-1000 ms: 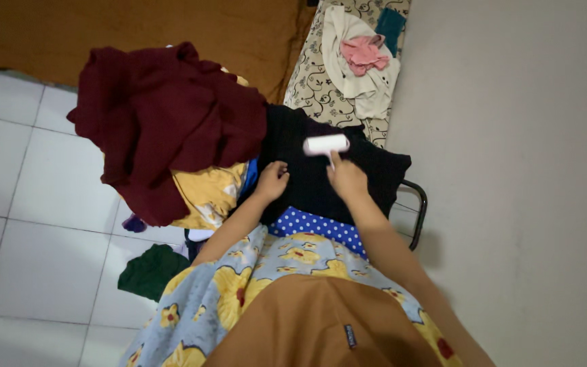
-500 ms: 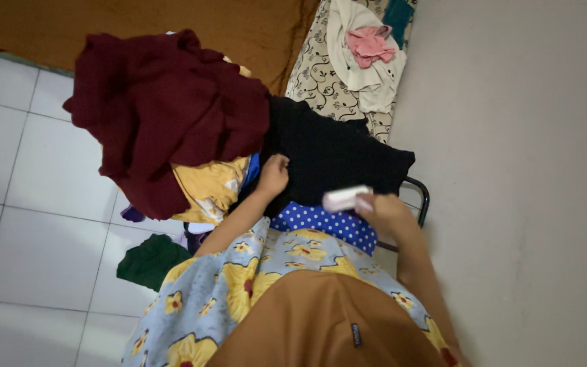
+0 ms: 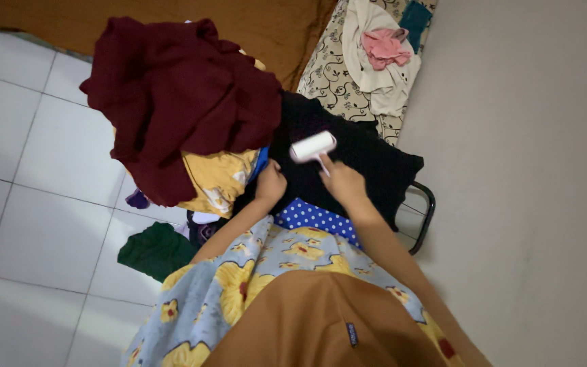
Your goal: The person uses a lint roller to remove lint from a black garment laid on a blue polka-dotted surface. The person repeatedly rolls the lint roller over the fabric, occasionally adjusting the garment's position to cover different areas.
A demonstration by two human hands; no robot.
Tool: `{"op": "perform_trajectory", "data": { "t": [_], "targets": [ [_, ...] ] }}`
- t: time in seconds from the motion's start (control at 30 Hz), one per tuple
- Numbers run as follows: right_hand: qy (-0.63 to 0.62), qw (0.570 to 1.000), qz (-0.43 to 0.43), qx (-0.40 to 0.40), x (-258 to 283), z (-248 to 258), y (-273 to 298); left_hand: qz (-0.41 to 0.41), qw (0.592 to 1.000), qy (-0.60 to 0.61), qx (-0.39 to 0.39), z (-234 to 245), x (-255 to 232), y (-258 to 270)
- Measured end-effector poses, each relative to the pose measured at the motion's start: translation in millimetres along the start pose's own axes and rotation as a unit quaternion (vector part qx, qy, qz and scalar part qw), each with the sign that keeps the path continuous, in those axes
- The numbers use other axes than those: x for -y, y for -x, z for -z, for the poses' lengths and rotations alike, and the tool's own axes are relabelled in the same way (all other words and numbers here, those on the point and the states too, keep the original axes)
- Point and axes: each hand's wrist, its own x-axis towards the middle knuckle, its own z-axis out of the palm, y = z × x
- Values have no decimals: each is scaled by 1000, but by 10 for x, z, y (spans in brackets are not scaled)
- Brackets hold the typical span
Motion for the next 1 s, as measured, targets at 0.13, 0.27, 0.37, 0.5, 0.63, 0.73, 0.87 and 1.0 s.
{"op": "perform_trajectory", "data": {
  "t": [0.13, 0.27, 0.37, 0.5, 0.63, 0.73, 0.87, 1.0],
  "targets": [
    [32, 995, -37, 84, -234, 263, 613, 26, 994, -33, 98, 202, -347, 98],
    [30, 979, -107, 170, -494, 497, 1056, -93, 945, -204, 237, 519, -829, 194],
    [-26, 995, -68, 70, -878, 602, 1460, -145, 893, -324, 277, 528, -920, 256],
    [-193, 978, -29, -79, -1189, 768, 1753, -182, 897, -327, 233, 334, -726, 227],
    [-294, 935, -158, -122, -1099, 978, 1910, -155, 962, -135, 179, 269, -1087, 186],
    [-282, 927, -89, -228, -832, 966, 1691, -159, 972, 11, 174, 362, -1655, 134],
    [-277, 918, -112, -262, -297, 994, 1236, -226, 949, 87, 203, 424, -2252, 141],
    [-268, 911, -116, -293, -46, 1017, 921, -324, 905, 120, 248, 522, -2479, 330]
  ]
}}
